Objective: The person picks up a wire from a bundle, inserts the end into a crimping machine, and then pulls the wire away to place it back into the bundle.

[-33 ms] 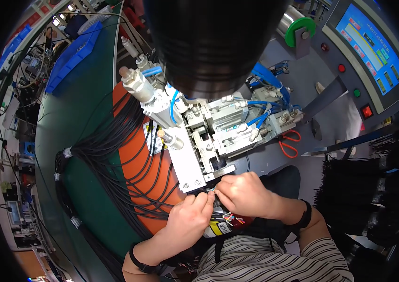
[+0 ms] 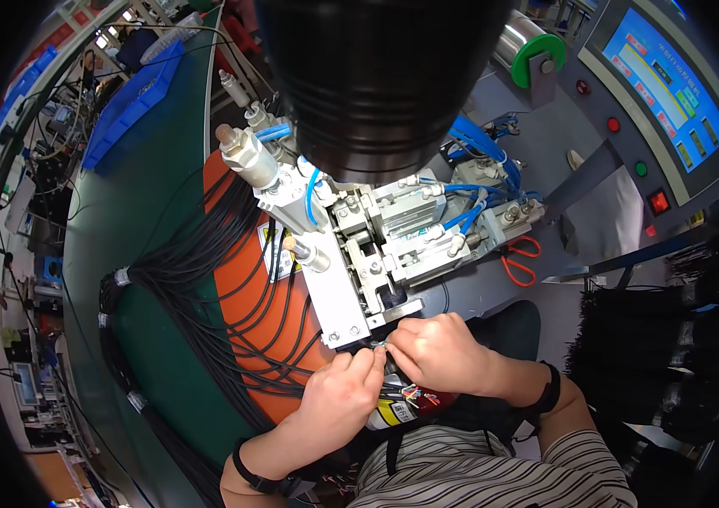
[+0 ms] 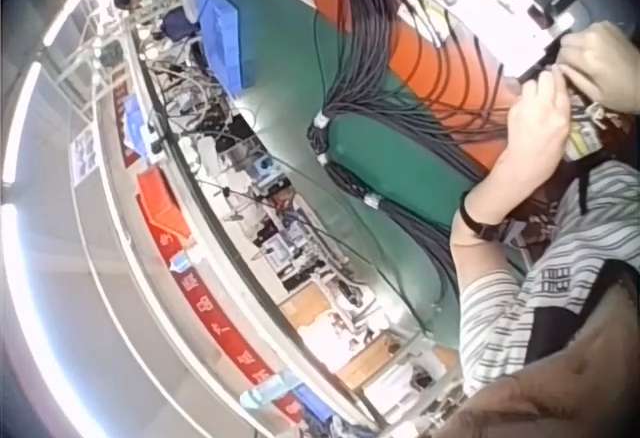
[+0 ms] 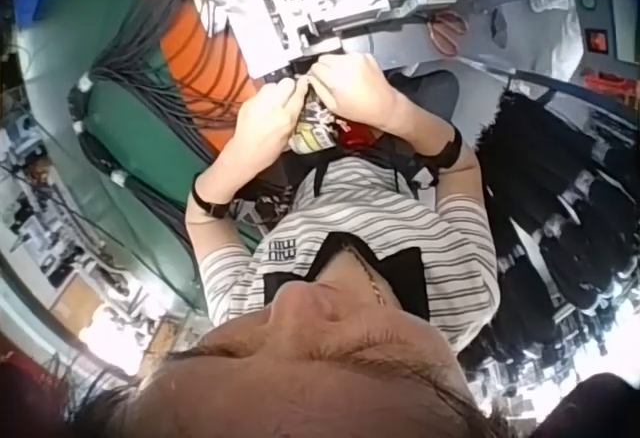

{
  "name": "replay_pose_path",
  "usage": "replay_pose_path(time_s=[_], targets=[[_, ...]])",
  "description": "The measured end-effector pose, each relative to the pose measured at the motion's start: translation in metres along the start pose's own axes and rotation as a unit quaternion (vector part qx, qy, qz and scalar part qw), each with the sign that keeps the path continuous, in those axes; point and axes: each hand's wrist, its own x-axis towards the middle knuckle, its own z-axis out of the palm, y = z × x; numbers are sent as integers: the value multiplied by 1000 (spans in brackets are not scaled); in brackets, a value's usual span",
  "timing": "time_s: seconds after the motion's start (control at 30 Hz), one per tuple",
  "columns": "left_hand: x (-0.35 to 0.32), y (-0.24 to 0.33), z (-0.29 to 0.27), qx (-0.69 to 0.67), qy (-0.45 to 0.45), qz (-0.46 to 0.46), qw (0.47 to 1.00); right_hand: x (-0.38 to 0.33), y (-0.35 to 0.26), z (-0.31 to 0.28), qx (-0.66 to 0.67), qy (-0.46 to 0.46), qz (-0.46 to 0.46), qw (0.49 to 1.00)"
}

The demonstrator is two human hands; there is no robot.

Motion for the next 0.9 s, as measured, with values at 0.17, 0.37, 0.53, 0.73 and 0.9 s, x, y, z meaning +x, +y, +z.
replay_pose_path(time_s=[0.17,0.37,0.53,0.73,0.9], targets=[[2,-1,6,14,10,-1,1000,-5,-1,9,53,112,22,992],[-2,-3,7,19,71,-33,997,-9,18,17,203,80,73,973],[-34,-9,6,-46,193,-61,978,-15,14,27,258,76,88,959],[-32,-15,19,-7,211,-70,975,-19,12,18,208,64,91,972],[-31,-20,27,-7,197,-122,973,-22,-7,5,394,2,65,917]])
